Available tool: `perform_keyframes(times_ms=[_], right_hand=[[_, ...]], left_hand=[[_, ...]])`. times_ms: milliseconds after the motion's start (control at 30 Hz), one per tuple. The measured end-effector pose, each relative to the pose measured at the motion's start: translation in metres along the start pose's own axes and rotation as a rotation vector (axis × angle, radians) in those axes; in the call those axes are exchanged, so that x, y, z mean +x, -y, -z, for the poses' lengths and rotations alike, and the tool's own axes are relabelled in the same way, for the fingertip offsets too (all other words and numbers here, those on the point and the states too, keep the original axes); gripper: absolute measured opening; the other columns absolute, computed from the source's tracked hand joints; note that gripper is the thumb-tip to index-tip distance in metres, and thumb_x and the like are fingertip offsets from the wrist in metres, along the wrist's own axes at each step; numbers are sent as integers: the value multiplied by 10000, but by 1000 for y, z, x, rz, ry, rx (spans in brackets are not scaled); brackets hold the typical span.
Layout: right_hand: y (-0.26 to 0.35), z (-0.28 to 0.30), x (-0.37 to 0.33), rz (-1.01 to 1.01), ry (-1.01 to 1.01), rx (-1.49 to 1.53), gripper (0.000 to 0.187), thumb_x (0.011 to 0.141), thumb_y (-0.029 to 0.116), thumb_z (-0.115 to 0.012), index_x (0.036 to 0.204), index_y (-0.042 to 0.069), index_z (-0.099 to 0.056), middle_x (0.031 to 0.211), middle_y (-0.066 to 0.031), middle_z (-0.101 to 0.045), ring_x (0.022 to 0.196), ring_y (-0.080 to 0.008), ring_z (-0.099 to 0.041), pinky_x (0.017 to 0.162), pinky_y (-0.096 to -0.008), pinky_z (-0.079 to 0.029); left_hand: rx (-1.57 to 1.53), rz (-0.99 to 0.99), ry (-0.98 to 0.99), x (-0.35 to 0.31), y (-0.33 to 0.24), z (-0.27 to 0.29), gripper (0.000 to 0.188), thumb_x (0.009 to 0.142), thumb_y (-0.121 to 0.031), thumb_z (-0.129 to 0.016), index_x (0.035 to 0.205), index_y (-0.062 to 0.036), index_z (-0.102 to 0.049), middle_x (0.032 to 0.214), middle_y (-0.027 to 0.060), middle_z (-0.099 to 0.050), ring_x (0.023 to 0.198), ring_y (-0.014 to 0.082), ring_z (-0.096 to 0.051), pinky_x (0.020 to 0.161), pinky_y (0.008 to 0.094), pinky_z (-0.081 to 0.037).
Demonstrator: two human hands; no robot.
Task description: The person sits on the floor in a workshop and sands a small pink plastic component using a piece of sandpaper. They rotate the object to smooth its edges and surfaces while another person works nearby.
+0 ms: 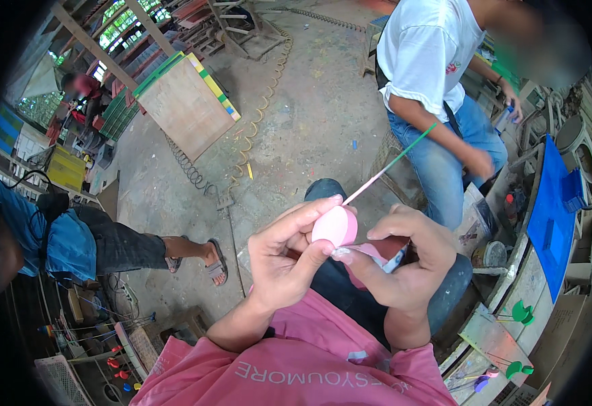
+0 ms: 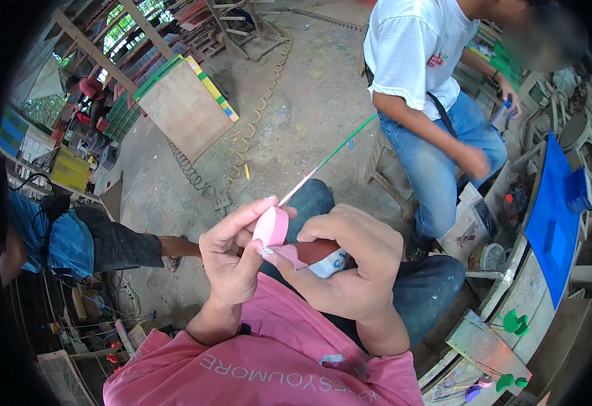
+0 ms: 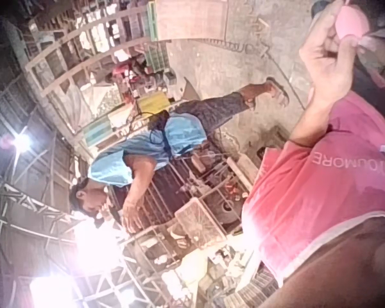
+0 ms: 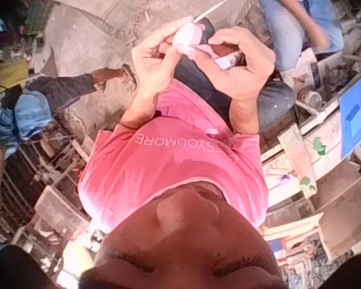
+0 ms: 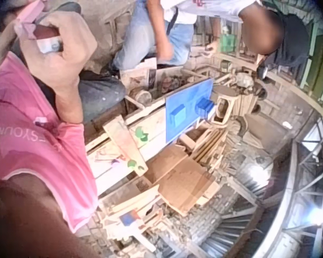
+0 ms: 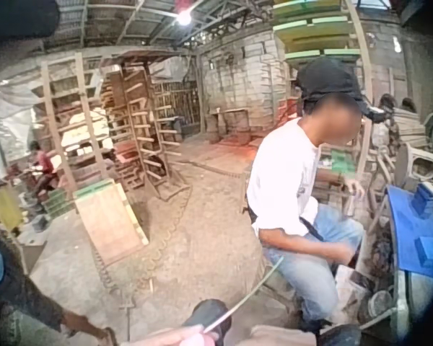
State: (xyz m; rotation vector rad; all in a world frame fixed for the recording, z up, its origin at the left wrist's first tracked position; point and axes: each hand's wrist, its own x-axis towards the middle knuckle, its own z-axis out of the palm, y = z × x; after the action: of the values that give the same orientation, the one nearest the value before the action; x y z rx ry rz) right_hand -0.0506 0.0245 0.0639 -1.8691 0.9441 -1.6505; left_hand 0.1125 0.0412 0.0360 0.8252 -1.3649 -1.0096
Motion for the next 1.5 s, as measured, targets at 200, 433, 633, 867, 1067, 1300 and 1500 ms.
perform_keyframes(times_ms=[200, 433, 633, 867, 1067, 1300, 1500], right_hand=[[-7, 0, 0, -32, -41, 104, 320, 579, 113, -848, 739, 42, -580, 614, -19, -534, 536, -94, -483, 486, -217, -323], [-12, 3, 0, -38, -118, 58, 297, 615, 91, -842, 744, 23, -583, 641, -43, -581, 552, -69, -547, 487, -195, -389], [-7, 0, -1, -58, -119, 52, 299, 627, 102, -842, 747, 22, -580, 648, -44, -587, 544, -78, -553, 497, -200, -408], [-7, -5, -2, 8, -107, 17, 300, 630, 120, -837, 759, 25, -583, 650, -69, -597, 538, -127, -572, 499, -226, -432], [-7, -5, -3, 30, -107, 20, 306, 631, 126, -839, 777, 24, -591, 655, -68, -600, 540, -131, -573, 497, -227, -429], [-4, -10, -5, -18, -88, 79, 302, 635, 113, -837, 783, 18, -592, 650, -55, -597, 542, -104, -559, 485, -211, -402], [-2, -20, -10, -156, -88, 208, 290, 656, 124, -835, 764, 22, -586, 621, -17, -568, 541, -42, -499, 470, -192, -349]], left_hand=[[40, -74, 54, 3, 1, 3, 375, 877, -103, -607, 1188, 94, -537, 1045, 240, -623, 913, 236, -645, 745, 287, -523], [-117, -38, 79, 4, -3, -1, 383, 867, -79, -613, 1206, 81, -531, 1066, 228, -617, 754, 146, -622, 658, 248, -516], [-295, 51, 123, 1, -3, 1, 461, 829, -26, -645, 1258, 69, -503, 1134, 194, -594, 871, 144, -601, 755, 245, -489], [-186, -44, 98, 5, -3, 4, 502, 793, -26, -683, 1255, 67, -511, 1195, 190, -554, 963, 139, -555, 786, 225, -453], [-209, -21, 158, 4, 5, 12, 542, 796, -23, -689, 1284, 67, -472, 1304, 206, -452, 1046, 172, -531, 836, 240, -437], [-519, 80, 52, 5, 0, 1, 739, 829, -21, -659, 1414, 42, -211, 1292, 239, -470, 1206, 264, -479, 1014, 370, -384], [-460, -1, -17, 4, -4, -3, 691, 835, -30, -654, 1395, 47, -255, 1320, 266, -442, 1238, 282, -453, 1025, 376, -371]])
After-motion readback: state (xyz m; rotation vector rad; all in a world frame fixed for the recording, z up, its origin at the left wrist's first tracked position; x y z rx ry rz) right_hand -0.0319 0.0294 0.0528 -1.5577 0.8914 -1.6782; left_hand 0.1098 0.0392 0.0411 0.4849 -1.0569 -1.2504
